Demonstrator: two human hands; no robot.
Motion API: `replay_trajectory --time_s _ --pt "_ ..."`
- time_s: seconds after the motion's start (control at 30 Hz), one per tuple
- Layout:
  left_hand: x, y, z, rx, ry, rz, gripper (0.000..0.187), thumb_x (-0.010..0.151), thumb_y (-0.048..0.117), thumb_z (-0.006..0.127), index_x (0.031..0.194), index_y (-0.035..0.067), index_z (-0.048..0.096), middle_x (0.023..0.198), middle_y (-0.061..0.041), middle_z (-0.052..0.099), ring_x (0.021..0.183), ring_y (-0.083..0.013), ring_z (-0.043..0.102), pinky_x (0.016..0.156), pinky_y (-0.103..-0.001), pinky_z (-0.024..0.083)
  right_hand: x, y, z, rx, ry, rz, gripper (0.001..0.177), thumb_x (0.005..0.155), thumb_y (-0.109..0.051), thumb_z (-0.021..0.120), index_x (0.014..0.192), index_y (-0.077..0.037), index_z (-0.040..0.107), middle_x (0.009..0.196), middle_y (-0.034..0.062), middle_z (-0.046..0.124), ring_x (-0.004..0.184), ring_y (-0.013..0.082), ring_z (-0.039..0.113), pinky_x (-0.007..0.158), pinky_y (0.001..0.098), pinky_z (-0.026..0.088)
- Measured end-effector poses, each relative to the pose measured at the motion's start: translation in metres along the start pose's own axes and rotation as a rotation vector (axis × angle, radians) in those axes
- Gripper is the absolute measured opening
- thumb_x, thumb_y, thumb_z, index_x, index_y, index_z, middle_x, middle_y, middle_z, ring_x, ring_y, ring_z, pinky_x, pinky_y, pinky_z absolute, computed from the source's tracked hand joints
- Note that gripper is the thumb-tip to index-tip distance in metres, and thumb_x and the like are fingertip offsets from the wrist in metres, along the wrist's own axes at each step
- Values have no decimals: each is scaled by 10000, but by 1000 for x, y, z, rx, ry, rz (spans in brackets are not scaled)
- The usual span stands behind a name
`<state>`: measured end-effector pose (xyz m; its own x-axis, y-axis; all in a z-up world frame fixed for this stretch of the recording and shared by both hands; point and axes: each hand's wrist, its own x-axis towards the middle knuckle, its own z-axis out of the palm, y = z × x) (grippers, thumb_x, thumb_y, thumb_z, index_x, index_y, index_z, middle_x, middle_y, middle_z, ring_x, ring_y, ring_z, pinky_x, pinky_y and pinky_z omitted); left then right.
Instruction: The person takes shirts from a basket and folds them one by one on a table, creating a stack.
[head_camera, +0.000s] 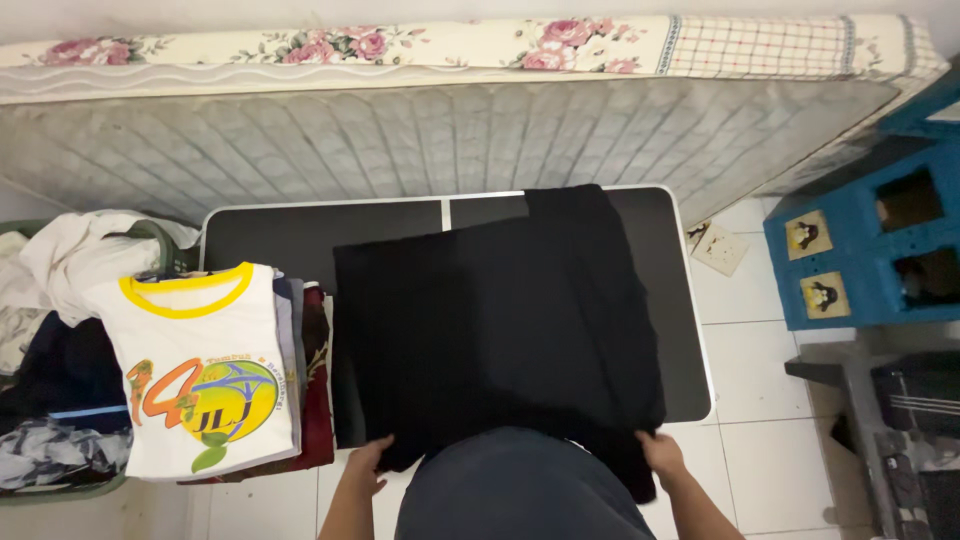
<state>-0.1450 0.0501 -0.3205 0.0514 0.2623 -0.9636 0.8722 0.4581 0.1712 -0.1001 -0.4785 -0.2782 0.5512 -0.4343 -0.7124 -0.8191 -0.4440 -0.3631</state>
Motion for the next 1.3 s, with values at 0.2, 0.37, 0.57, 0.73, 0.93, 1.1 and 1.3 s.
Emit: replay_trajectory --time_s 0.2,0.37,0.57,0.73,0.93,1.1,1.3 --pt "-51 107 49 -468 -352 481 519 757 97 572 1228 242 408 1122 -36 539 1037 -283 508 739 -536 444 34 -141 -39 783 40 -239 799 818 -436 592 1323 71 238 1326 220 384 1240 300 380 1009 402 310" --pt "-153 219 70 -924 -630 945 470 839 -48 540 1240 154 404 1162 -63 505 1036 -253 505 829 -466 473 -42 -284 -129 1324 -39 -864 302 939 -263 493 1109 -13 502 1066 95 590 983 195 582 877 333 475" --pt "-241 232 62 -885 -654 1028 416 875 85 560 1249 167 399 1139 -34 533 1019 -238 551 782 -434 501 -107 -301 -190 1473 89 -1197 242 969 -234 523 1032 -6 474 1050 104 587 1001 223 607 915 380 513" --pt "-224 201 62 -487 -308 869 495 844 240 584 1292 203 375 1210 -13 536 1006 -173 559 706 -399 438 -75 -252 -187 1246 217 -1042 238 963 -206 531 1062 11 526 1043 87 602 950 184 598 865 316 485" --pt "-106 149 71 -357 -226 642 666 816 248 638 1375 188 282 1299 -21 490 1060 -157 515 728 -432 430 -10 -166 -154 792 328 -735 308 936 -231 547 965 70 605 895 85 624 786 127 547 728 261 445" --pt "-27 90 80 -305 -143 451 622 787 215 648 1353 178 394 1252 -83 516 984 -251 505 712 -428 395 37 -70 -110 500 411 -518 388 908 -304 549 947 76 612 814 119 636 761 173 547 713 304 439" --pt "4 47 75 -126 30 392 427 811 225 636 1211 122 526 1082 -87 577 923 -231 501 691 -418 408 49 7 -70 429 157 -200 388 837 -283 617 942 91 628 784 158 632 710 228 572 651 344 450"
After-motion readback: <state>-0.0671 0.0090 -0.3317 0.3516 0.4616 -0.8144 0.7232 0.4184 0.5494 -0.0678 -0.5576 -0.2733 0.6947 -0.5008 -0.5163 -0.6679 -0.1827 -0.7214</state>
